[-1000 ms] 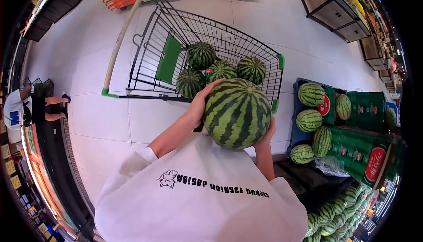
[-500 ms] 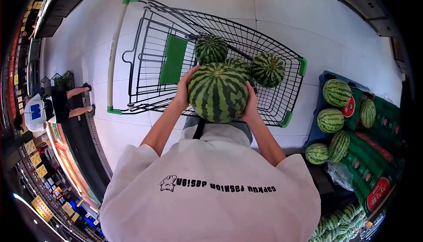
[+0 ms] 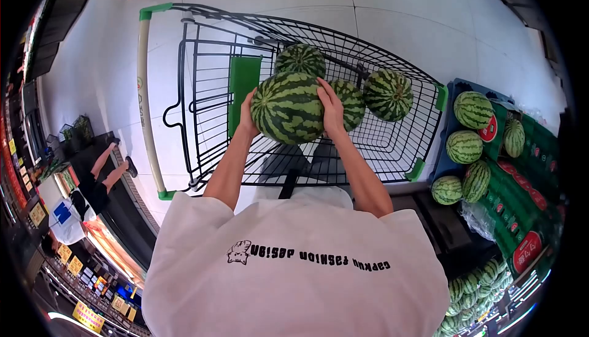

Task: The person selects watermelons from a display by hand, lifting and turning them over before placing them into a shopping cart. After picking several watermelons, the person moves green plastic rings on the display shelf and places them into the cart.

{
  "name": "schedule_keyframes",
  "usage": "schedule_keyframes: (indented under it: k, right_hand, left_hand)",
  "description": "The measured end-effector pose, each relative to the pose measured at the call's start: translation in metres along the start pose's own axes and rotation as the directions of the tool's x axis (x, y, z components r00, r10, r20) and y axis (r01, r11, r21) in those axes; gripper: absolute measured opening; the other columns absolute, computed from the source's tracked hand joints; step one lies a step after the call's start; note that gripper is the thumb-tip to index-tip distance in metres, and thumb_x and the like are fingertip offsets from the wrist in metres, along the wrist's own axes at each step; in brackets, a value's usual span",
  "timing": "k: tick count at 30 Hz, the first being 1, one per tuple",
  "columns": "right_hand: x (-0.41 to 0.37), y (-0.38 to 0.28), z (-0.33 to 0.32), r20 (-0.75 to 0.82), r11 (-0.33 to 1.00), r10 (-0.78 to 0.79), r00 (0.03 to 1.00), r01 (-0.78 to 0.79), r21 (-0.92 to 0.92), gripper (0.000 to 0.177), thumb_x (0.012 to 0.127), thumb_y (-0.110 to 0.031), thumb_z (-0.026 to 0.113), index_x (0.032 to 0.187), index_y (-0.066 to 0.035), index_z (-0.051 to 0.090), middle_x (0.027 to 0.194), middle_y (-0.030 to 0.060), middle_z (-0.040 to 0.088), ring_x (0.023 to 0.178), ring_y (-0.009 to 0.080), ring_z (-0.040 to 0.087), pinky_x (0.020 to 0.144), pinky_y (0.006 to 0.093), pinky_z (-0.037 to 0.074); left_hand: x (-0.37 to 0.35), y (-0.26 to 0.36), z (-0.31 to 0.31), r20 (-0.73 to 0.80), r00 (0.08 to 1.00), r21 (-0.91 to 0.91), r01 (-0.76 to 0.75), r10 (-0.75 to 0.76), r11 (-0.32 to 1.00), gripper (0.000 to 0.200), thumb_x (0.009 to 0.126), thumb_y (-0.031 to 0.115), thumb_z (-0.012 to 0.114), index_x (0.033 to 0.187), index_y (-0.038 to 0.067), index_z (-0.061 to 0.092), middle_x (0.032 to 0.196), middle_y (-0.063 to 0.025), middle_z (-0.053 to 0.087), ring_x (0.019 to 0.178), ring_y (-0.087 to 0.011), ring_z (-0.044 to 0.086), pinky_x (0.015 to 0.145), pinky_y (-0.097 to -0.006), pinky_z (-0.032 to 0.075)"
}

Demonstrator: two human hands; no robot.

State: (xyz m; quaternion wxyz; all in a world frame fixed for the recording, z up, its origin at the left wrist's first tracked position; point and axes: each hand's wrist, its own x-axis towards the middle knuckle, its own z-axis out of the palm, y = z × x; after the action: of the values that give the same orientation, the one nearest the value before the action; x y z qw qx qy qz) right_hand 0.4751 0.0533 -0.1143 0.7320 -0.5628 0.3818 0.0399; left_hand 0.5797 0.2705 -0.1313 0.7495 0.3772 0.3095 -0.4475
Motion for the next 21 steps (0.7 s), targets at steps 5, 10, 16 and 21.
schedule_keyframes:
  k: [5,10,16,21]
  right_hand:
    - [0.027,0.023,0.01,-0.053,0.986,-0.07,0.996,0.061,-0.156,0.054,0.1,-0.048,0.055,0.144,-0.017,0.055,0.144,0.0134,0.052,0.128,0.0293,0.053,0.106,0.039,0.042]
    - [0.017,0.022,0.023,-0.091,0.964,-0.147,0.985,0.121,-0.237,0.052,0.1,-0.046,0.056,0.142,-0.016,0.057,0.141,0.0151,0.054,0.124,0.0309,0.055,0.104,0.04,0.043]
    - [0.009,0.002,0.029,-0.086,0.902,-0.178,0.98,0.128,-0.411,0.055,0.098,-0.051,0.056,0.141,-0.017,0.057,0.139,0.0185,0.053,0.122,0.0357,0.055,0.102,0.0427,0.045]
    - [0.011,0.011,0.028,-0.147,0.864,-0.2,0.969,0.104,-0.493,0.058,0.096,-0.056,0.053,0.142,-0.021,0.057,0.142,0.0228,0.05,0.127,0.0398,0.051,0.106,0.0479,0.041]
  left_hand:
    - [0.041,-0.001,-0.033,-0.103,0.995,0.017,0.0,0.002,1.0,0.049,0.102,0.044,0.045,0.127,0.004,0.061,0.122,-0.0125,0.068,0.107,-0.0283,0.066,0.096,-0.0445,0.053]
    - [0.039,0.0,-0.041,-0.044,0.995,-0.109,0.088,-0.093,0.99,0.048,0.101,0.044,0.048,0.125,0.005,0.062,0.12,-0.0118,0.068,0.105,-0.0264,0.066,0.093,-0.0426,0.054]
    - [0.05,-0.017,-0.058,0.031,0.993,-0.207,0.115,-0.111,0.972,0.045,0.1,0.041,0.047,0.122,0.006,0.064,0.117,-0.0114,0.069,0.104,-0.0261,0.067,0.091,-0.0426,0.054]
    - [0.071,-0.027,-0.066,-0.06,0.991,-0.162,0.105,-0.116,0.981,0.044,0.1,0.042,0.051,0.121,0.006,0.065,0.115,-0.0107,0.07,0.101,-0.0255,0.067,0.089,-0.0421,0.055]
